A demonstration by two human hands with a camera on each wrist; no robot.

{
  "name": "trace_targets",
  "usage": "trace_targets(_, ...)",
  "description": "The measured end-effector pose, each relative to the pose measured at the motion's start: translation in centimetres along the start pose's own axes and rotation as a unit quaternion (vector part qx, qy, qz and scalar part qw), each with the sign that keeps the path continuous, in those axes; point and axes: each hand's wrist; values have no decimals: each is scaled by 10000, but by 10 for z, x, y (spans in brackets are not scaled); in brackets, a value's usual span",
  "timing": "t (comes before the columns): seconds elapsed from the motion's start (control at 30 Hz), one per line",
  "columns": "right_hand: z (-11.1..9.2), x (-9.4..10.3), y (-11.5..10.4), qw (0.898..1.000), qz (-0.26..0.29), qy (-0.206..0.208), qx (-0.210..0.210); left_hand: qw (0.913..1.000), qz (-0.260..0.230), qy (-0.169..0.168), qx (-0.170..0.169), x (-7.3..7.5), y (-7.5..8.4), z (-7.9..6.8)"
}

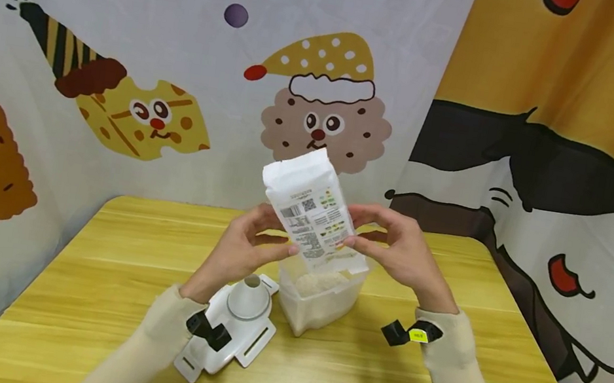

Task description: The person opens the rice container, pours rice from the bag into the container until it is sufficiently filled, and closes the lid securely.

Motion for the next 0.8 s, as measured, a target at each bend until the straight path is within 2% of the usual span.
trace_targets(0.2,-1,3,-1,9994,135,305,7,9984,520,-100,175,0,-8,-9)
trace_targets(0.4,-3,8,0,9970,340,691,-38,9968,705,-301,227,-2,-24,-21)
trace_targets(0.6,-8,13,4,9933,486,954,-431,9956,686,-498,394,-7,-39,-34)
trace_targets(0.7,-12,15,7,9903,635,1048,-652,9950,639,-522,565,-10,-45,-39)
trace_targets(0.8,-17,18,10,9874,743,1117,-839,9950,609,-523,589,-15,-49,-43)
Point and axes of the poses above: each hand's wrist, its own z-axis towards the middle knuckle, its own x-axis out of the back of the hand, y = z × x, and after that the axes turned 1 degree about y, right-handed
